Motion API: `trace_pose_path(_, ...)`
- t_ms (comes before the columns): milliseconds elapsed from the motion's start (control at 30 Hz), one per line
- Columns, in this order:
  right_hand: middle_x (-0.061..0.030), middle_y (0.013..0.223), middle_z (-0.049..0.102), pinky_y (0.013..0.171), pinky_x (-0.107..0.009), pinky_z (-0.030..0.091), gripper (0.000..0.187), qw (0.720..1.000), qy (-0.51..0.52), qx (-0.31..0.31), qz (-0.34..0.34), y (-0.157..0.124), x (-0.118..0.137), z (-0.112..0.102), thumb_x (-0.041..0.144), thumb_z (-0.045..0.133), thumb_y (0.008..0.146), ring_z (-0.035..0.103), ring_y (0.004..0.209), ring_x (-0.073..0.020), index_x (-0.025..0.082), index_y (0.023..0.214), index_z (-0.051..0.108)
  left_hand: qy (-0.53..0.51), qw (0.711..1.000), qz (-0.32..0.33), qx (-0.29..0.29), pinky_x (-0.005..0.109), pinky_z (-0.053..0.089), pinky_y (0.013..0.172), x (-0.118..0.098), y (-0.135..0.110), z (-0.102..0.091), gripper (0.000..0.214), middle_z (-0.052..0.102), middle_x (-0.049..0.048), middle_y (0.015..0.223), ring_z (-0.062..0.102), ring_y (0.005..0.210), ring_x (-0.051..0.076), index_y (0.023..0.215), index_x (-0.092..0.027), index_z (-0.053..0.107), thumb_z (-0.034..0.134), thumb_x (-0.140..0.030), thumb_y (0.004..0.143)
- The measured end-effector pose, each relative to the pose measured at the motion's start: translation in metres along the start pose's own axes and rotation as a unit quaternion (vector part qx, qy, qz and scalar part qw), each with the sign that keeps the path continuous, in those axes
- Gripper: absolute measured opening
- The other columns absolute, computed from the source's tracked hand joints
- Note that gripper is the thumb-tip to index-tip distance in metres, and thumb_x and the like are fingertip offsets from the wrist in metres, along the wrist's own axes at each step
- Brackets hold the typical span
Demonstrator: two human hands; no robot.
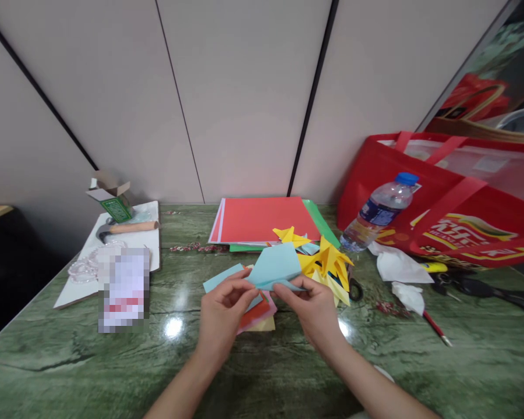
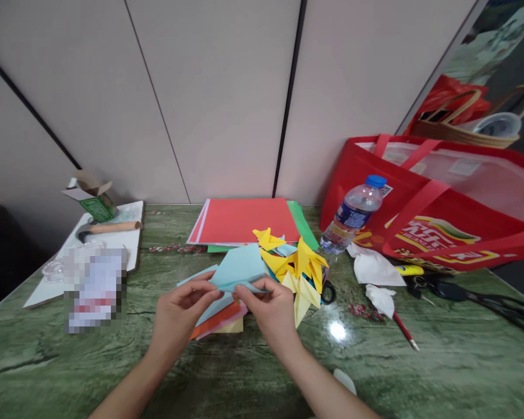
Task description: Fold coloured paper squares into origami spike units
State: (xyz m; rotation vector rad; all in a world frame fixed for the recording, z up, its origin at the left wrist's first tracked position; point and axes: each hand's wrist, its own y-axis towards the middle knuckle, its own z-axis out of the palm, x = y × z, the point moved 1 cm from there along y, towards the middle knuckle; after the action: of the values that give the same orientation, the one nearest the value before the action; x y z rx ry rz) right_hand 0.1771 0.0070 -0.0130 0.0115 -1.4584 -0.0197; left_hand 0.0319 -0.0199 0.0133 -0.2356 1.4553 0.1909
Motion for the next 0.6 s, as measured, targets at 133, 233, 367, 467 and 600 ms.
trace_pose_path(133,0.0016,0.052,0.060,0.049,-0.023,0.044,0.022,0.999,-0.036,-0.008,-0.019,0.0005,0.0051,-0.0001,0.031,0.071,0.061,0.055,0.049,-0.0125,0.017,0.051,0.057,-0.037,0.999,-0.013,0.013,0.027,0.056,0.071,0.0004,0.0036,-0.0026,0.026,0.070,0.0055,0.096,0.068,0.078,0.020,0.079,-0.016,0.062,0.074,-0.016,0.055)
trace_pose_path(233,0.0022,0.050,0.056,0.046,-0.022,0.042,0.022,0.998,-0.061,-0.006,-0.029,0.0006,0.0075,-0.0003,0.030,0.071,0.061,0.052,0.048,-0.0119,0.017,0.050,0.057,-0.023,0.998,-0.048,0.017,0.027,0.056,0.067,-0.0004,0.0057,-0.0041,0.031,0.072,0.0028,0.077,0.068,0.073,0.020,0.080,-0.016,0.060,0.076,-0.017,0.053)
trace_pose_path(367,0.0023,0.051,0.053,0.045,-0.021,0.040,0.022,0.996,-0.080,0.000,-0.044,0.0006,0.0067,-0.0007,0.030,0.069,0.062,0.049,0.047,-0.0108,0.017,0.051,0.056,-0.047,0.992,-0.104,0.054,0.030,0.057,0.064,0.0009,0.0069,-0.0052,0.026,0.072,0.0037,0.067,0.069,0.064,0.021,0.075,-0.013,0.062,0.075,-0.022,0.056)
trace_pose_path(467,0.0026,0.051,0.051,0.044,-0.021,0.039,0.024,0.995,-0.084,-0.003,-0.049,0.0006,0.0048,-0.0004,0.032,0.069,0.063,0.046,0.046,-0.0103,0.017,0.050,0.054,-0.058,0.990,-0.114,0.061,0.030,0.057,0.064,0.0025,0.0066,-0.0055,0.021,0.072,0.0066,0.065,0.069,0.065,0.022,0.070,-0.011,0.064,0.075,-0.024,0.057)
trace_pose_path(600,0.0035,0.049,0.049,0.043,-0.021,0.038,0.026,0.996,-0.072,-0.018,-0.055,0.0001,0.0045,0.0006,0.033,0.070,0.061,0.045,0.045,-0.0098,0.017,0.049,0.053,-0.079,0.987,-0.128,0.057,0.032,0.057,0.065,0.0045,0.0052,-0.0044,0.020,0.072,0.0080,0.064,0.069,0.066,0.023,0.068,-0.010,0.065,0.075,-0.025,0.058)
